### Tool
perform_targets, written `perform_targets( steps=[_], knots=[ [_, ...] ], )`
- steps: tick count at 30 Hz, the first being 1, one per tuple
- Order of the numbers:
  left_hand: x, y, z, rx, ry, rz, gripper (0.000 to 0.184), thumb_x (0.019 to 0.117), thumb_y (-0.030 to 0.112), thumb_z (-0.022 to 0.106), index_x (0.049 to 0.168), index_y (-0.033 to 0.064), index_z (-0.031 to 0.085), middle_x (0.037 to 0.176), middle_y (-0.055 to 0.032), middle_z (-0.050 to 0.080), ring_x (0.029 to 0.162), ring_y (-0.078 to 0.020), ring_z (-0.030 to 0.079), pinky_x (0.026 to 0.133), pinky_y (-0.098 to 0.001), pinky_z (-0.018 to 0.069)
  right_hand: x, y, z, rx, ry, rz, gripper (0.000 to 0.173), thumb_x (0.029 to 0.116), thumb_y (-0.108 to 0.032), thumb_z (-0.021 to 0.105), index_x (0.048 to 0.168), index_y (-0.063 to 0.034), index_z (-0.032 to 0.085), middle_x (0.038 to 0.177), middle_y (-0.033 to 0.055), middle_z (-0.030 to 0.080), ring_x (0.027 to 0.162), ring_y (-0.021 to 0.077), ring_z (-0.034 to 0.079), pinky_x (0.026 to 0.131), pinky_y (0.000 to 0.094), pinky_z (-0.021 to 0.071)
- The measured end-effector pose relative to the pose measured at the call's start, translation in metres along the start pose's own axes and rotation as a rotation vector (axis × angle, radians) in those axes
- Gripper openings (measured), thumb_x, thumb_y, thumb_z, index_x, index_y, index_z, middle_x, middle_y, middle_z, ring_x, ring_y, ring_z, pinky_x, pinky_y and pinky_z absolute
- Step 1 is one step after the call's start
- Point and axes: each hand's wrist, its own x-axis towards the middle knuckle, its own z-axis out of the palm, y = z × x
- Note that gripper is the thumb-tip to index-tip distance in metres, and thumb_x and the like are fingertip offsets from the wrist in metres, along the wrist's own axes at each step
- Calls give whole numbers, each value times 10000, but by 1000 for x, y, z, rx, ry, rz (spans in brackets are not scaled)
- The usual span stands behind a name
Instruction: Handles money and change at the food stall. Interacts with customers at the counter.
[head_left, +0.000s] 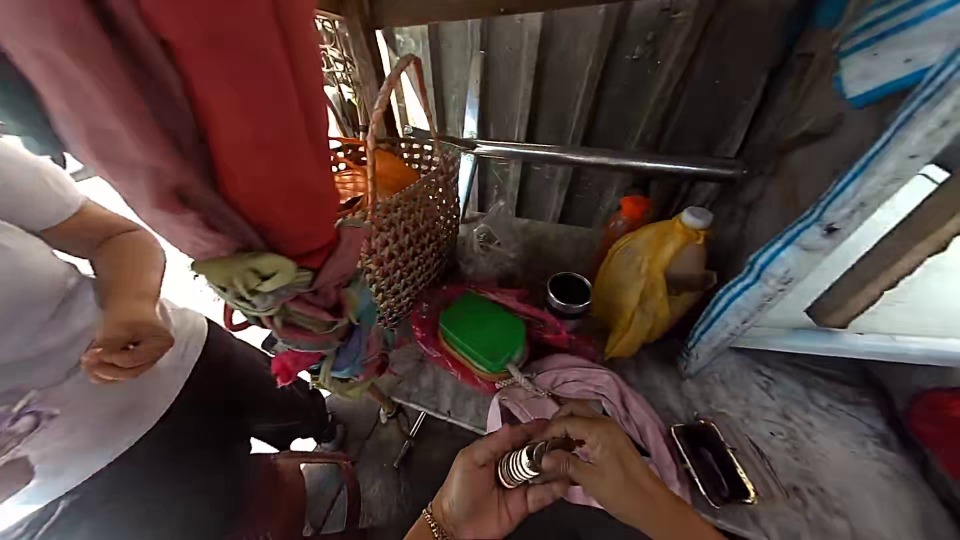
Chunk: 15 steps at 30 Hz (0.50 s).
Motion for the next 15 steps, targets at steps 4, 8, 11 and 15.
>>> perform_targets(
  steps=[4,8,11,15],
  knots=[
    [13,-10,-1,-53,-52,-18,487,884,79,645,1363,-1,607,1285,-234,649,1148,-343,668,1008,-473,542,-14,14,-10,254,84,73,258,908,-335,763,925,-77,759,1002,8,716,919,46,668,782,217,577],
    [22,-14,7,35,118,-26,464,931,-74,443,1379,-41,562,1376,-281,599,1260,-407,616,1043,-489,530,-24,15,-28,486,318,286,117,904,-167,720,909,-81,642,864,-4,704,738,69,654,673,237,554],
    [30,-19,13,102,242,-21,440,979,-77,353,1364,-39,563,1337,-263,632,1214,-387,653,996,-466,570,-35,16,-45,707,400,379,130,916,-64,675,1007,-69,582,777,30,688,623,111,660,582,262,571],
    [47,-23,24,193,412,-39,373,1009,-80,366,1307,-47,588,1205,-241,698,1056,-346,727,887,-432,620,-47,14,-57,830,310,460,205,1045,-116,460,1008,-87,660,835,10,699,666,97,668,628,257,591]
  ],
)
